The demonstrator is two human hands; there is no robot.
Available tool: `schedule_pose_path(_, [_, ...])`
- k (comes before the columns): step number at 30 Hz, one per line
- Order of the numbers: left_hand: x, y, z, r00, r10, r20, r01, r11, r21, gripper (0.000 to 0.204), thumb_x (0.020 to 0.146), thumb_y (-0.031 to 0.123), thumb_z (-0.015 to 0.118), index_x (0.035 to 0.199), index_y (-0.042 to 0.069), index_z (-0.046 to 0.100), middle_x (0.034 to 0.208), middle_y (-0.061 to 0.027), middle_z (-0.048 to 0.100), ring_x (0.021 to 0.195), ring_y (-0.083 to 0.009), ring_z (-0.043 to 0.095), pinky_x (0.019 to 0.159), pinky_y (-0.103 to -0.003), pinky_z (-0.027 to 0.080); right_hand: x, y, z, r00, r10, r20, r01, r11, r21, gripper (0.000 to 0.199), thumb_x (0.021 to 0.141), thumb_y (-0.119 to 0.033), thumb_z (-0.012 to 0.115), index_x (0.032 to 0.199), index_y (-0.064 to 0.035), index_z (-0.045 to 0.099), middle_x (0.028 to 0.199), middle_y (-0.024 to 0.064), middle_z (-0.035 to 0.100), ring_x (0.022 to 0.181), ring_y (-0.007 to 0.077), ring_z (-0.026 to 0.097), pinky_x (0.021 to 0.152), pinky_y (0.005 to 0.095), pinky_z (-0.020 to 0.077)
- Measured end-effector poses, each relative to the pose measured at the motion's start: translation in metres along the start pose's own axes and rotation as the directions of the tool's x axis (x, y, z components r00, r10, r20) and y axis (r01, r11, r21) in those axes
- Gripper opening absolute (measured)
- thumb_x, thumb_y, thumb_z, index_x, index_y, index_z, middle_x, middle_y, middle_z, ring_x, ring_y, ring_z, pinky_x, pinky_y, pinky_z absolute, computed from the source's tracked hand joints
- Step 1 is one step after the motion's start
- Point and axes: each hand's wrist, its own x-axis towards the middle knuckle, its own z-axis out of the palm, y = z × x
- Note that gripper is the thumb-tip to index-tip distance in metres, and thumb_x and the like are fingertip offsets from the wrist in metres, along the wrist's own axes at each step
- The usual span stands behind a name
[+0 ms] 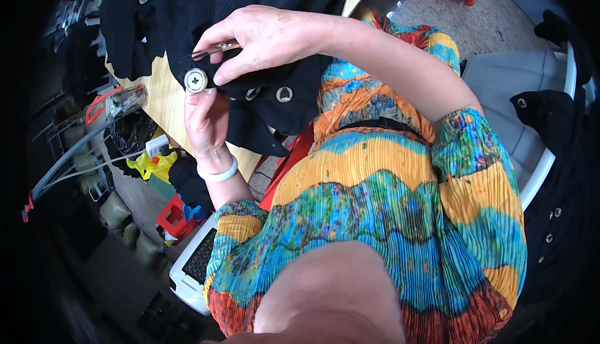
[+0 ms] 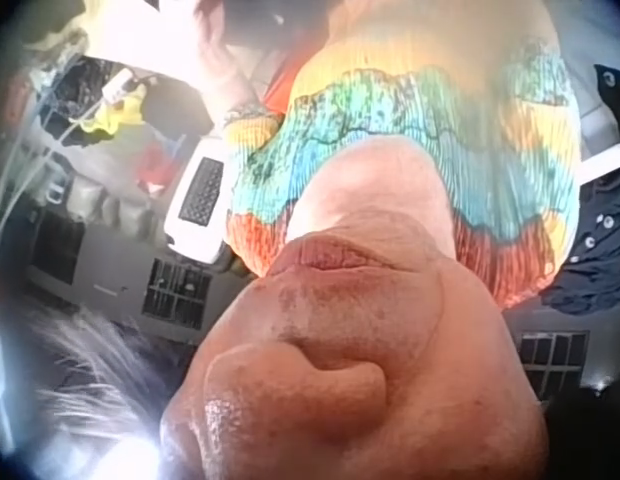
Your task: Attaching and securing buttons to black garments using a needle and thread.
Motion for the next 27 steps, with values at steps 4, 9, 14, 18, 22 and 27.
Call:
schedule_pose_path(4, [0.000,-0.003,0.000,1.000,-0.009,0.015,0.010,0.998,-0.059,0.043,0.079,0.002,0.051,0.121,0.004,0.042,0.118,-0.0085,0.048,0.112,-0.0202,0.044,0.097,-0.033,0.030,-0.006,0.008,0.008,0.996,0.074,-0.051,-0.069,0.993,0.096,0.041,0.073,-0.009,0.065,0.110,0.0015,0.052,0.103,0.0118,0.057,0.101,0.0185,0.053,0.089,0.0287,0.0413])
schedule_pose_path(9, [0.000,-0.005,0.004,1.000,-0.030,0.009,0.031,0.997,-0.068,0.044,0.079,0.002,0.050,0.121,0.001,0.040,0.120,-0.0127,0.046,0.112,-0.0219,0.044,0.098,-0.033,0.030,-0.012,0.012,0.014,0.987,0.100,-0.127,-0.094,0.994,0.053,0.034,0.075,-0.011,0.065,0.105,0.0008,0.056,0.096,0.0086,0.059,0.089,0.0140,0.056,0.080,0.0250,0.0440])
schedule_pose_path(14, [-0.007,-0.007,0.002,0.999,-0.010,-0.040,0.011,0.999,0.045,0.040,0.079,0.001,0.050,0.119,0.000,0.043,0.116,-0.0113,0.048,0.107,-0.0186,0.045,0.094,-0.030,0.032,-0.012,0.009,0.017,0.981,0.116,-0.155,-0.088,0.981,0.175,0.023,0.077,-0.013,0.063,0.096,0.0004,0.059,0.085,0.0034,0.059,0.068,0.0047,0.051,0.058,0.0199,0.0403])
schedule_pose_path(18, [-0.009,-0.006,0.007,0.998,0.027,-0.054,-0.018,0.984,0.176,0.031,0.080,-0.002,0.051,0.111,0.002,0.049,0.096,-0.0010,0.055,0.085,-0.0044,0.049,0.075,-0.017,0.036,-0.012,0.017,0.023,0.948,0.005,-0.318,0.021,0.997,0.077,0.015,0.077,-0.011,0.063,0.086,0.0006,0.060,0.076,0.0036,0.057,0.063,0.0067,0.050,0.054,0.0212,0.0387])
schedule_pose_path(22, [-0.009,-0.004,0.012,0.997,0.072,-0.032,-0.059,0.950,0.307,0.028,0.084,0.003,0.050,0.112,0.002,0.049,0.095,0.0004,0.054,0.081,-0.0028,0.048,0.071,-0.016,0.037,-0.013,0.012,0.022,0.904,-0.197,-0.379,0.108,0.964,-0.242,0.012,0.074,-0.009,0.064,0.080,0.0005,0.059,0.068,0.0057,0.053,0.059,0.0109,0.052,0.051,0.0225,0.0385])
schedule_pose_path(27, [-0.008,-0.003,0.009,0.999,0.047,-0.021,-0.040,0.968,0.248,0.029,0.086,0.007,0.048,0.114,0.001,0.047,0.101,-0.0015,0.055,0.087,-0.0049,0.050,0.076,-0.017,0.038,-0.016,0.013,0.024,0.891,-0.138,-0.432,0.116,0.990,-0.077,0.009,0.077,-0.008,0.061,0.081,-0.0001,0.059,0.071,0.0038,0.056,0.064,0.0083,0.053,0.057,0.0207,0.0418])
